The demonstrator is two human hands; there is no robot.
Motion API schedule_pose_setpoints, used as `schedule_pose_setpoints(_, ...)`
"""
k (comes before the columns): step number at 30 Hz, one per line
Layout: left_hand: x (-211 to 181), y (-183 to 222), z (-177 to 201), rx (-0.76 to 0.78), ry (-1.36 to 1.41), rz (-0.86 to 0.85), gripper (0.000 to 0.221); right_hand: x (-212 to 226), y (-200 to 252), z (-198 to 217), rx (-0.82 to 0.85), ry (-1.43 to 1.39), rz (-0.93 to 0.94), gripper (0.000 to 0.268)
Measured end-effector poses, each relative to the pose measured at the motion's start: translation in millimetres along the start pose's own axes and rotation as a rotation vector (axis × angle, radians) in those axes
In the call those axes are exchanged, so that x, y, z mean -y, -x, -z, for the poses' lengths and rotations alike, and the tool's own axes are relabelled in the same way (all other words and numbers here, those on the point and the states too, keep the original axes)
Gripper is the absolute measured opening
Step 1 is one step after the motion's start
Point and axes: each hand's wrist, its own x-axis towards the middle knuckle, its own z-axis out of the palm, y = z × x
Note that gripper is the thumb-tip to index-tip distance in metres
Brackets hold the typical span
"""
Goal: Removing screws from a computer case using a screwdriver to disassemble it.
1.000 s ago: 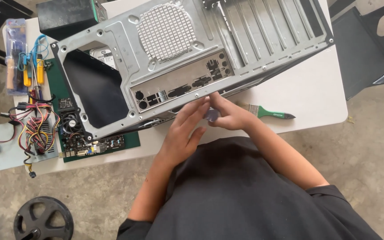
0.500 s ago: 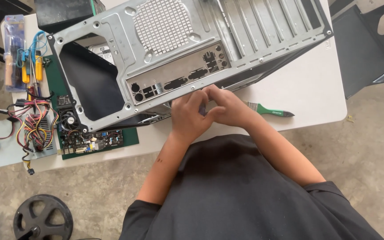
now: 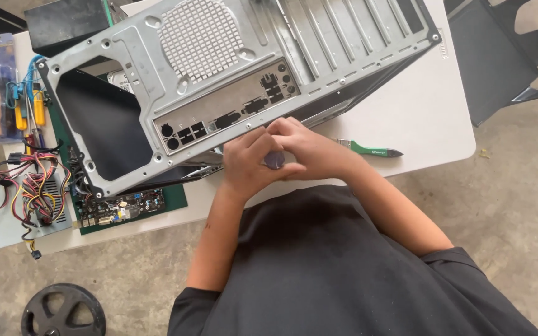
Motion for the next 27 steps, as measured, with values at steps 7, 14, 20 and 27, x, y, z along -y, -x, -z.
schedule_pose_setpoints(7, -7.0, 2.2, 2.1, 0.083, 0.429, 0.142, 0.046, 5.6, -0.3, 2.9, -0.258, -0.084, -0.180, 0.054)
schedule_pose_setpoints(14, -20.7, -14.0, 35.2, 0.027, 0.387, 0.138, 0.033, 39.5, -3.7, 34.6, -0.048, -0.206, -0.024, 0.052)
schedule_pose_setpoints(20, 12.7, 25.6, -13.3, -0.070, 0.003, 0.209, 0.055, -6.0, -4.9, -7.8, -0.257, -0.149, -0.131, 0.066)
schedule_pose_setpoints(27, -26.5, -2.1, 19.9, -0.020, 0.096, 0.159, 0.051, 1.8, -4.8, 8.4, -0.237, -0.034, 0.000, 0.044)
